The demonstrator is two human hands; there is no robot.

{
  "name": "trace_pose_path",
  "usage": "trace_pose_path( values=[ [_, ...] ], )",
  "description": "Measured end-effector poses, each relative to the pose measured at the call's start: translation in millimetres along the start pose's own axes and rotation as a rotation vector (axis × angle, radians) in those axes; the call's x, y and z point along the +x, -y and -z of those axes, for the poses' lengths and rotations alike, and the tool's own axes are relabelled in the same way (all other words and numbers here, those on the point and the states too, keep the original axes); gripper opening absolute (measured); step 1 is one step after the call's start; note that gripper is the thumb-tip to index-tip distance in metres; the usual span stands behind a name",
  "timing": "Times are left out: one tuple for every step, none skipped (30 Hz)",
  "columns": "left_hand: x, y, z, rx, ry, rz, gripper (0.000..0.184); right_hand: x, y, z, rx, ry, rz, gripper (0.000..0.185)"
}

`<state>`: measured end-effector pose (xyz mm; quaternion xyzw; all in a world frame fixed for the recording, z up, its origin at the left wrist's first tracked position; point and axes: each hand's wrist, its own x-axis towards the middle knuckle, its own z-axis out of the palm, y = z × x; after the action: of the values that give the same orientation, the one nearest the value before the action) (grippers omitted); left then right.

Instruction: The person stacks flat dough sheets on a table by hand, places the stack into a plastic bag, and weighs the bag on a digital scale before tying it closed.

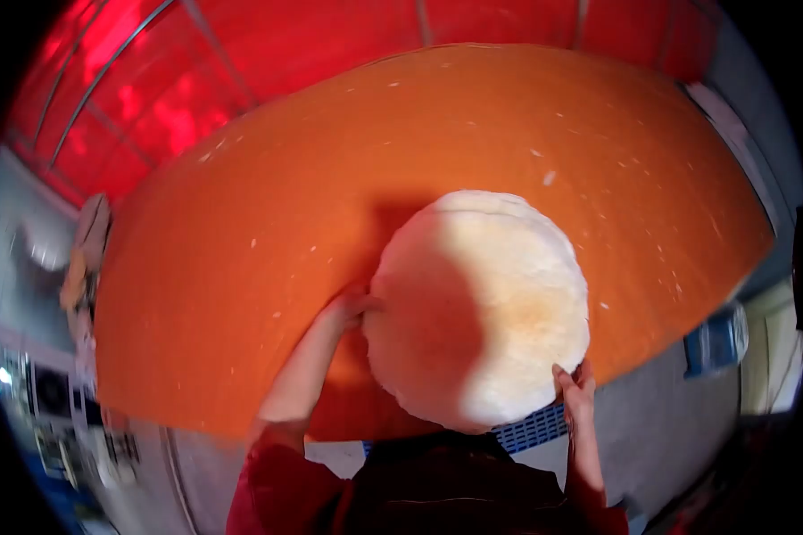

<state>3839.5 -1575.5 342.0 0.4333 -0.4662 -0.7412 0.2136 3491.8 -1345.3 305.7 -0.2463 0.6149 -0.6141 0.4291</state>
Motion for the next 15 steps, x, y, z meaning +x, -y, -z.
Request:
trace_pose_path(
  values=[
    [4,8,9,0.0,0.04,0.026,0.058,1,-14,9,-0.034,0.012,-0.024,0.054],
    [16,23,25,-0.001,0.087,0.054,0.059,5,-21,13,-0.07,0.017,-0.049,0.056],
    [10,23,25,-0.01,0.104,0.061,0.06,7,-17,11,-0.012,0.079,-0.084,0.057],
    [5,24,25,-0.019,0.121,0.068,0.06,3,-6,10,0.045,0.133,-0.124,0.059],
    [-14,3,6,-0.033,0.107,0.052,0.061,3,1,8,0.104,0.18,-0.163,0.06],
    [-23,-7,-4,-0.045,0.096,0.031,0.061,3,0,10,0.113,0.14,-0.14,0.06],
    [-26,-1,-3,0.006,0.055,-0.032,0.059,1,-4,15,0.125,0.101,-0.114,0.059],
    [-32,9,-5,0.054,0.013,-0.086,0.058,-1,-6,17,0.135,0.063,-0.091,0.059],
    [-38,19,-7,0.104,-0.033,-0.138,0.056,-3,7,11,0.165,0.066,-0.123,0.053],
    [-41,27,-8,0.165,-0.083,-0.199,0.056,-6,20,2,0.197,0.067,-0.155,0.046],
    [-43,34,-12,0.19,-0.121,-0.257,0.057,3,8,12,0.221,0.057,-0.235,0.047],
    [-43,40,-15,0.187,-0.153,-0.306,0.057,7,3,16,0.238,0.047,-0.314,0.047],
    [-42,45,-18,0.169,-0.175,-0.359,0.057,7,0,15,0.196,0.047,-0.25,0.046],
    [-43,48,-23,0.14,-0.194,-0.408,0.058,3,7,4,0.158,0.064,-0.191,0.045],
    [-44,52,-27,0.1,-0.213,-0.457,0.058,2,18,3,0.05,0.075,-0.12,0.044]
  ],
)
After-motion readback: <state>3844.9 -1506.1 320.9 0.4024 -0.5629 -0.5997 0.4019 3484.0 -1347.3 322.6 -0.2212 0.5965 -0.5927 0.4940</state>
